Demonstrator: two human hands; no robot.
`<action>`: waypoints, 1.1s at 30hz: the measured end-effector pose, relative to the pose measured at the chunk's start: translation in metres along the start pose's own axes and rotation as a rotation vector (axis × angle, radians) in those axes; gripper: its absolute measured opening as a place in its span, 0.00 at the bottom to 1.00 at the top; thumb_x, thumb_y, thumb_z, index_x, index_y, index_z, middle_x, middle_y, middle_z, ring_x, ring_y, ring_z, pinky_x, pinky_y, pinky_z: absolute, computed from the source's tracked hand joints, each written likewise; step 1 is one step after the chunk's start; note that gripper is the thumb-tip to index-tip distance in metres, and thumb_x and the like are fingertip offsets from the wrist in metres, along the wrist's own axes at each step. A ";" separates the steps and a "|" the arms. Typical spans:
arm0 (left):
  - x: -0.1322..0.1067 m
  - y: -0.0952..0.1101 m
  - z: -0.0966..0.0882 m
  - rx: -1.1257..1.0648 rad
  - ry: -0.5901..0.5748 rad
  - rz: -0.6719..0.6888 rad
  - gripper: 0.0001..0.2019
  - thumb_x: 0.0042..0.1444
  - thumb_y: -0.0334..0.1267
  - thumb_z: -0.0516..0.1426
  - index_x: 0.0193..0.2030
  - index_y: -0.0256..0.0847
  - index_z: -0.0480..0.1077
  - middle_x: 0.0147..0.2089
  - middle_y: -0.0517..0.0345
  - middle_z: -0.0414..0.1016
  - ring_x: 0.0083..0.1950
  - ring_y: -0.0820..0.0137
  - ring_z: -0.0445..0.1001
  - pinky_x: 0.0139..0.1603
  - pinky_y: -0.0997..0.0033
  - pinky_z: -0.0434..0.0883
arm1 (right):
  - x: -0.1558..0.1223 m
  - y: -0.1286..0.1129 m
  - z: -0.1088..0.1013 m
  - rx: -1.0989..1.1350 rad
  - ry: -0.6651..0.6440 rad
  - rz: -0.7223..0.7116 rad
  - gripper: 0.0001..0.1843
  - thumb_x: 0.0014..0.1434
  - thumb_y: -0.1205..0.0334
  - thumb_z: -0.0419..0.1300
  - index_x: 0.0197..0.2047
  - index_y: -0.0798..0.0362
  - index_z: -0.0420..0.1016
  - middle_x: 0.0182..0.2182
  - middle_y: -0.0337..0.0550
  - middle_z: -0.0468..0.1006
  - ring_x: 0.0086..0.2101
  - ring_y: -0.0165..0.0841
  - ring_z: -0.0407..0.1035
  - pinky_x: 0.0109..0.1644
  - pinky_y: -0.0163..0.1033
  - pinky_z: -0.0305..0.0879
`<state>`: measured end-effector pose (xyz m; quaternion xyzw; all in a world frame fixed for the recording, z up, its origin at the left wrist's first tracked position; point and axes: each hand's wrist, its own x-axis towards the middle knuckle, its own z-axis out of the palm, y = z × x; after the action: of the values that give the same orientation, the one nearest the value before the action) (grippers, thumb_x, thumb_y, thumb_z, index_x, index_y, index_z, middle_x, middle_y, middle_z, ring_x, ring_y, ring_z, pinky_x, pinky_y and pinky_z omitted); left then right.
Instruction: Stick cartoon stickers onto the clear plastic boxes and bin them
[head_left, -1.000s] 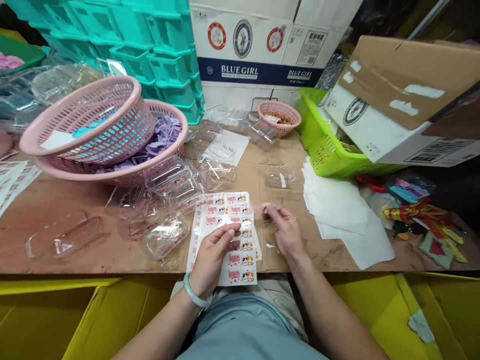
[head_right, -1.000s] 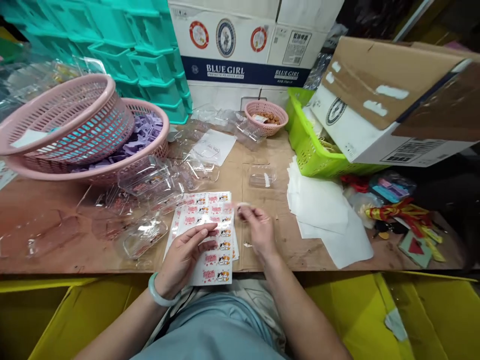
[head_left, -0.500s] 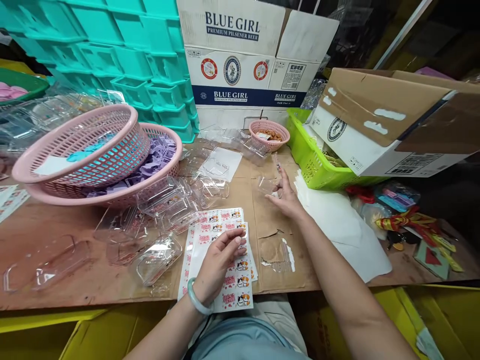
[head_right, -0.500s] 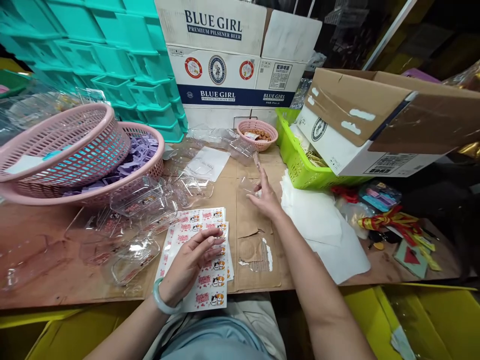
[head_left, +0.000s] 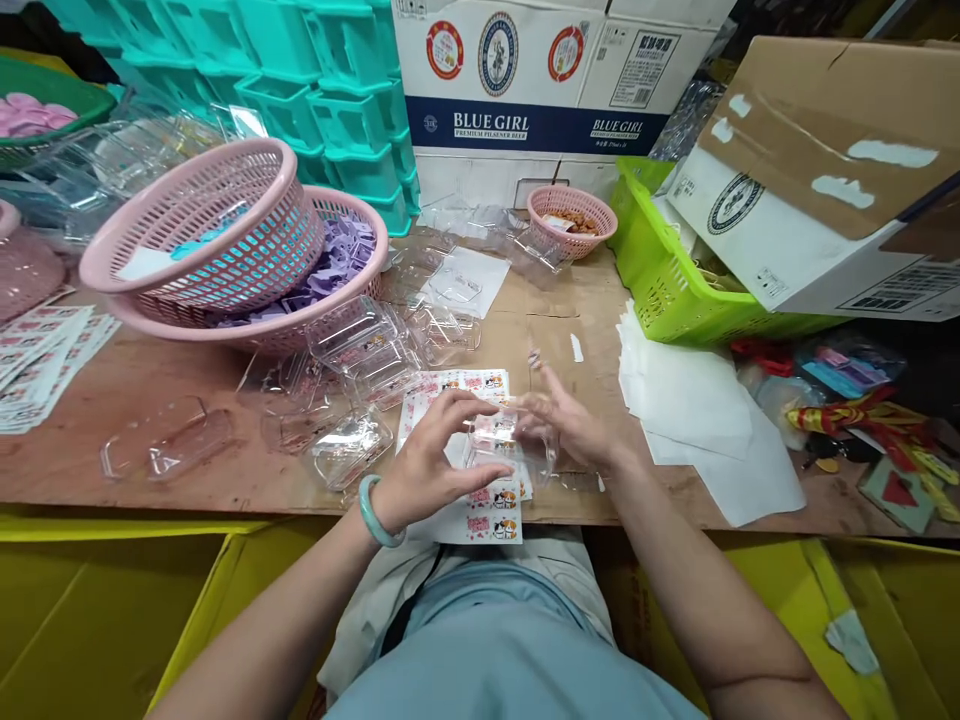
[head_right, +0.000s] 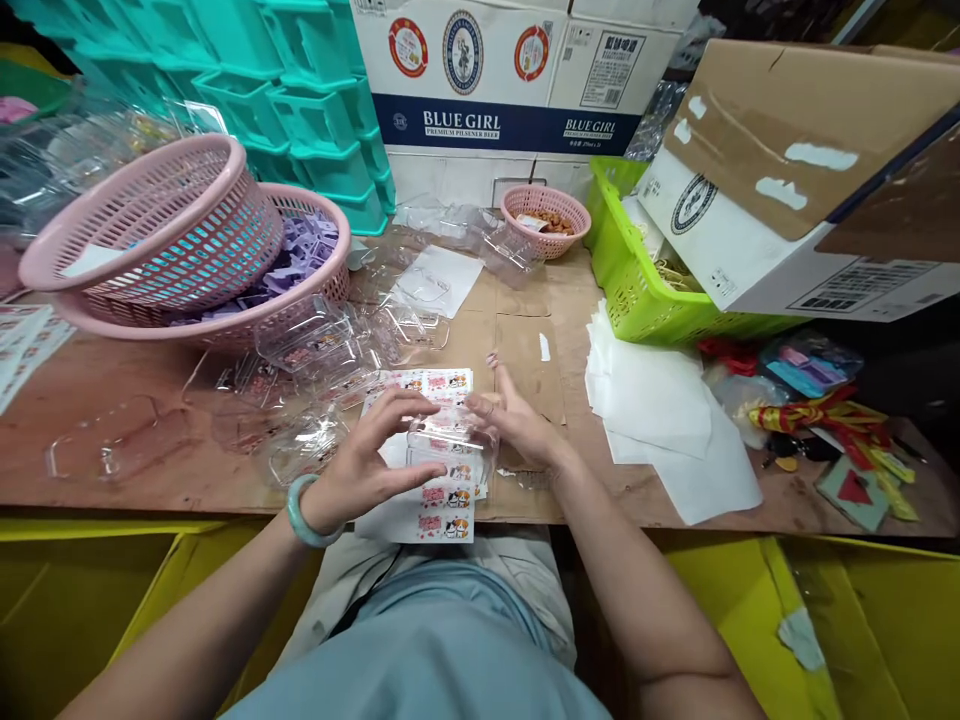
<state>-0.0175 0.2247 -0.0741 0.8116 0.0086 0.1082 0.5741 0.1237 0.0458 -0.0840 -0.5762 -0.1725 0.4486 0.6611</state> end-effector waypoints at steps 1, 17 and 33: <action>-0.004 -0.005 0.004 -0.052 0.059 -0.099 0.24 0.48 0.44 0.67 0.52 0.45 0.70 0.54 0.49 0.69 0.55 0.60 0.69 0.54 0.61 0.70 | -0.001 0.006 0.004 -0.033 0.091 -0.102 0.53 0.54 0.45 0.65 0.71 0.41 0.35 0.48 0.47 0.74 0.39 0.34 0.75 0.41 0.40 0.75; -0.039 -0.032 0.013 -0.996 0.133 -0.584 0.21 0.56 0.43 0.62 0.56 0.43 0.69 0.53 0.49 0.73 0.55 0.62 0.73 0.60 0.56 0.67 | -0.009 0.035 0.038 -0.283 0.512 -0.468 0.29 0.50 0.48 0.69 0.53 0.48 0.68 0.54 0.48 0.70 0.54 0.40 0.66 0.59 0.46 0.64; -0.041 -0.040 0.020 -1.005 0.201 -0.610 0.21 0.56 0.50 0.61 0.54 0.45 0.72 0.50 0.52 0.74 0.48 0.70 0.73 0.52 0.67 0.70 | -0.032 0.022 0.069 -0.105 0.272 -0.014 0.17 0.49 0.50 0.70 0.29 0.55 0.74 0.18 0.35 0.74 0.19 0.23 0.63 0.23 0.29 0.60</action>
<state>-0.0494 0.2138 -0.1252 0.3868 0.2435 0.0054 0.8894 0.0466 0.0607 -0.0755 -0.6642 -0.1083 0.3520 0.6505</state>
